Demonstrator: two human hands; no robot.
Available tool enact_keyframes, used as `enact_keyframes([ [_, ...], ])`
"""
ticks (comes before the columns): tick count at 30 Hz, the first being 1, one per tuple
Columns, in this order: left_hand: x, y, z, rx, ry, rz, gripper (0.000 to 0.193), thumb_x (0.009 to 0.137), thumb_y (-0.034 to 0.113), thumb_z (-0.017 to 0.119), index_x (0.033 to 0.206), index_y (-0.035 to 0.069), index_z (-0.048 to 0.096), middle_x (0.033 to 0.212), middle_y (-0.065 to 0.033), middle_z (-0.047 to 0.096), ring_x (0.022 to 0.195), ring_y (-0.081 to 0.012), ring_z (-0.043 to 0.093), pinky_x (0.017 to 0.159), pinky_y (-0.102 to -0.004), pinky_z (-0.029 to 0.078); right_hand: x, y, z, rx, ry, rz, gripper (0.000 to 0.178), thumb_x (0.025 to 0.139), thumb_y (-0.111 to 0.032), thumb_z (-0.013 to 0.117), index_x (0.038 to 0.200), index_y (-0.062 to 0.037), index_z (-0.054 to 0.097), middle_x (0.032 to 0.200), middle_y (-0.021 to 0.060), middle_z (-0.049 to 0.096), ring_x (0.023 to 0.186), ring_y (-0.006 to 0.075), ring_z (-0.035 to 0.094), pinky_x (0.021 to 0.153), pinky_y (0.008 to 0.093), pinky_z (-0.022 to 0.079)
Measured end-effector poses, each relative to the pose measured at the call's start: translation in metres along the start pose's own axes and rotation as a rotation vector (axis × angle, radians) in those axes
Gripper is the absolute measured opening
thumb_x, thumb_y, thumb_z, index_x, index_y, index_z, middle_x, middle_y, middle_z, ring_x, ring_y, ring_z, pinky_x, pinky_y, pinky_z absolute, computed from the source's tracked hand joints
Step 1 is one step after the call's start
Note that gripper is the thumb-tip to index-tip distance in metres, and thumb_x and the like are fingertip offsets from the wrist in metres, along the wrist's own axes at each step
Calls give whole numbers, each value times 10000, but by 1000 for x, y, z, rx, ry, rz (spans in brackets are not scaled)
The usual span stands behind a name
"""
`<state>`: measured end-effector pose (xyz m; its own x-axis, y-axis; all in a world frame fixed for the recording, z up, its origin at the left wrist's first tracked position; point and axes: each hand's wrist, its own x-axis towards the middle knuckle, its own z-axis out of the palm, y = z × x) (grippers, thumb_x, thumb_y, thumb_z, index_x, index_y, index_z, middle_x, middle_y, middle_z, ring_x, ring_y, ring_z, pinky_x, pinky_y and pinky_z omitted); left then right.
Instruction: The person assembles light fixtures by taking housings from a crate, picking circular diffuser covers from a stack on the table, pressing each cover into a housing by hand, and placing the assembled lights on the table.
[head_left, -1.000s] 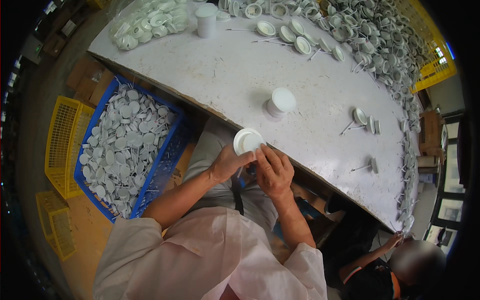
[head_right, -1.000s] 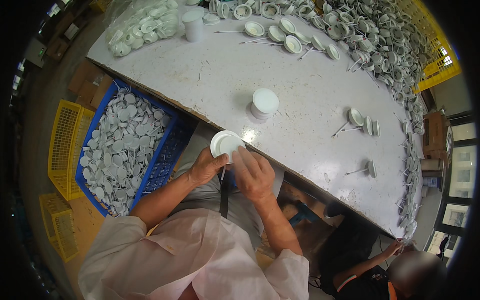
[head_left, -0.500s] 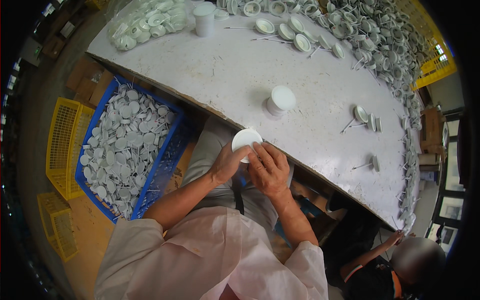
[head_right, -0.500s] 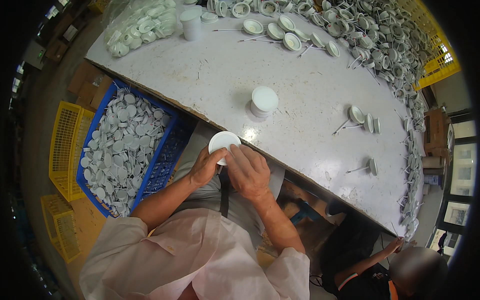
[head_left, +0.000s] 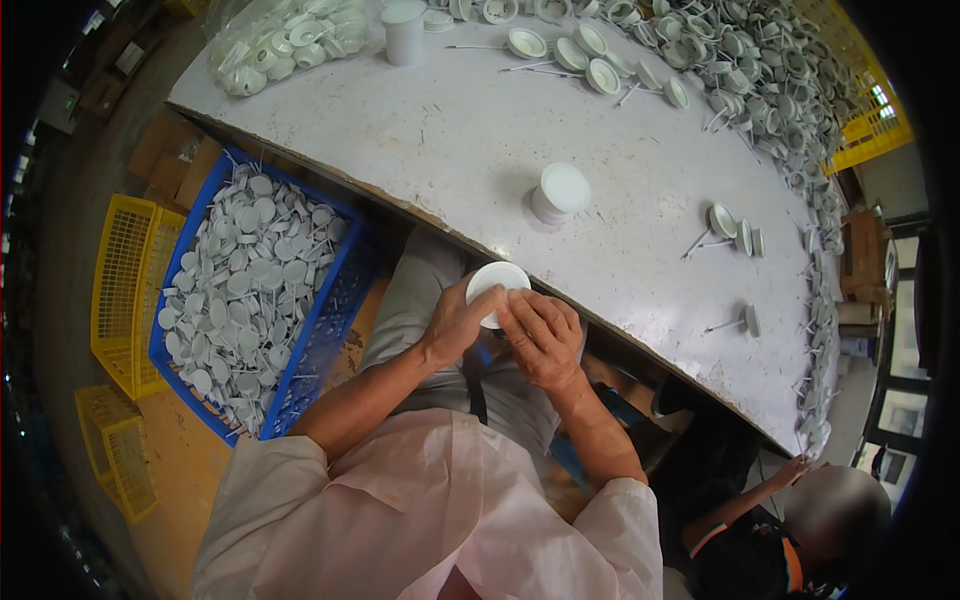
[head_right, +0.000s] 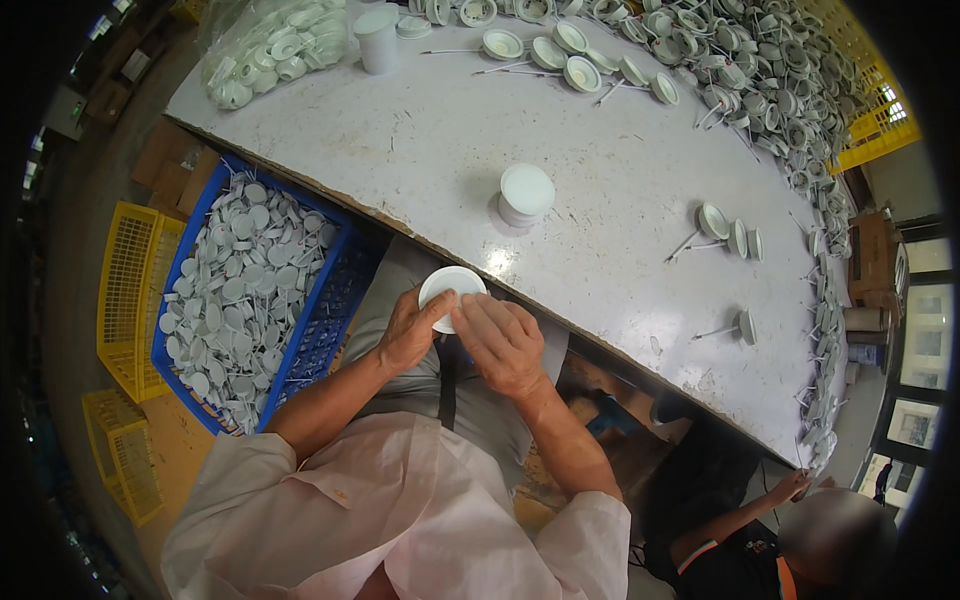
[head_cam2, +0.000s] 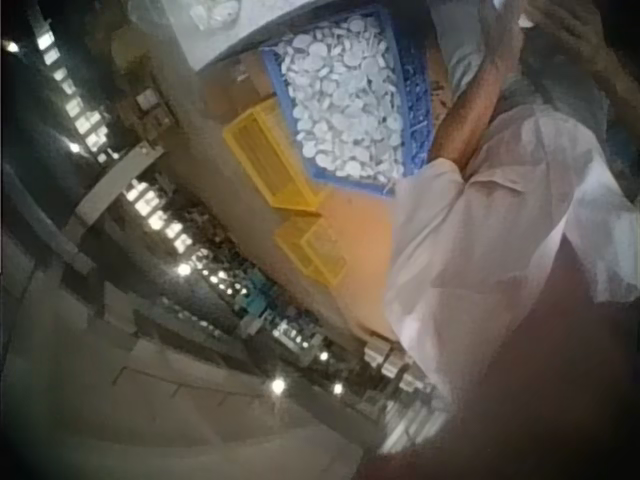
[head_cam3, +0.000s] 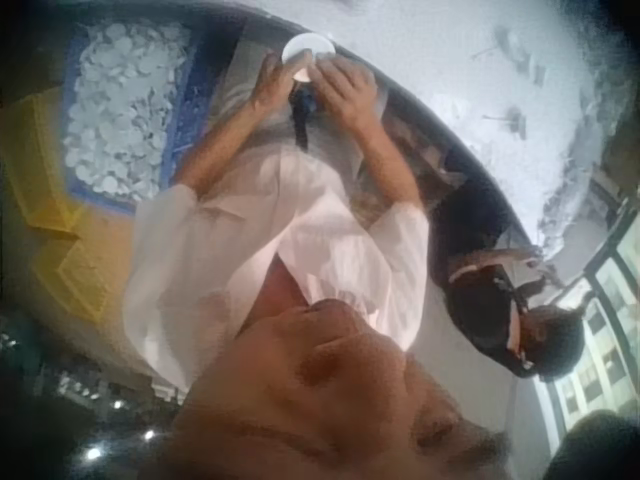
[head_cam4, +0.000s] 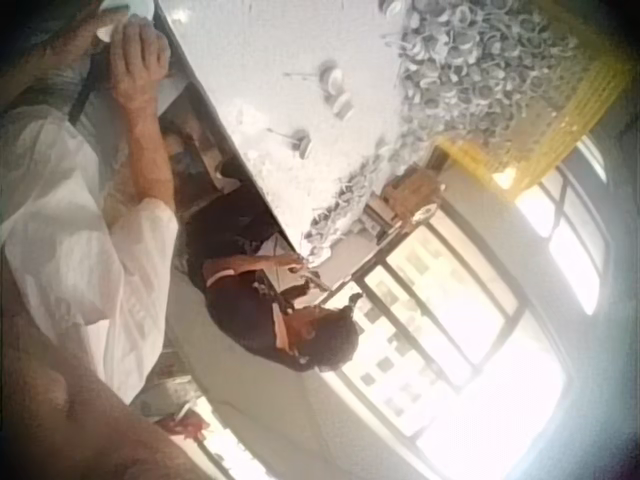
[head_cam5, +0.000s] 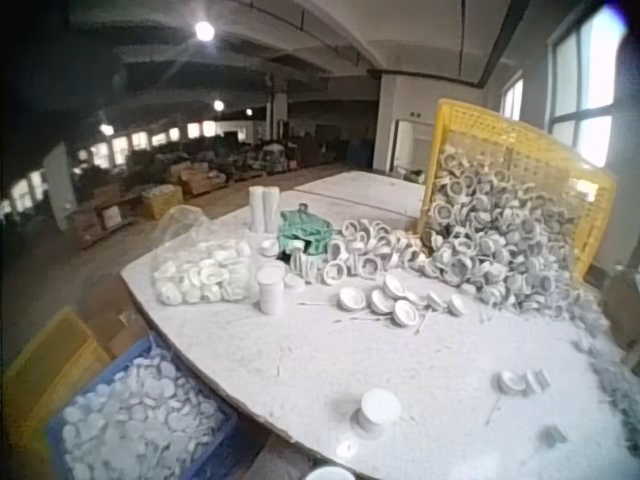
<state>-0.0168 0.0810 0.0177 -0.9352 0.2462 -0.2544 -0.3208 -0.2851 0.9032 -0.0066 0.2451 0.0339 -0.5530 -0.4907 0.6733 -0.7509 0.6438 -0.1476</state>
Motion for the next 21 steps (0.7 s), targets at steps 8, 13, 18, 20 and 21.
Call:
enact_keyframes([
  [8, -1, -5, 4, 171, 202, 92, 313, 900, 246, 544, 989, -43, 625, 860, -94, 651, 802, -144, 598, 693, -281, 489, 1, -4, 4, -13, 6, -23, 296, 717, -82, 623, 1006, -41, 671, 1077, 74, 647, 1008, 211, 614, 803, 308, 480],
  [13, -2, 0, 2, 298, 161, 161, 325, 895, 258, 552, 973, -49, 625, 835, -114, 656, 783, -144, 602, 675, -287, 491, -6, -2, 6, 19, 11, -28, 283, 730, -56, 606, 1001, -51, 687, 1040, 78, 668, 989, 231, 628, 792, 327, 476],
  [18, -2, -4, -3, 215, 104, 129, 310, 906, 251, 540, 999, -33, 623, 884, -96, 658, 799, -137, 604, 695, -282, 493, -2, -3, 6, 50, -8, -10, 316, 695, -73, 653, 1008, -42, 677, 1074, 76, 636, 1004, 217, 605, 805, 331, 482],
  [20, -2, -3, -4, 181, 82, 116, 309, 908, 252, 540, 1017, -26, 620, 896, -91, 657, 811, -135, 604, 705, -280, 493, 9, -15, -6, 137, 10, 111, 341, 682, -53, 667, 1022, -37, 669, 1045, 75, 630, 973, 214, 599, 809, 330, 477],
  [21, -2, -2, -6, 148, 60, 104, 309, 910, 253, 539, 1034, -20, 617, 908, -86, 655, 823, -133, 604, 715, -278, 493, 14, -19, -10, 223, 28, 233, 368, 669, -32, 680, 1036, -33, 660, 1017, 74, 625, 941, 211, 593, 814, 328, 471],
])
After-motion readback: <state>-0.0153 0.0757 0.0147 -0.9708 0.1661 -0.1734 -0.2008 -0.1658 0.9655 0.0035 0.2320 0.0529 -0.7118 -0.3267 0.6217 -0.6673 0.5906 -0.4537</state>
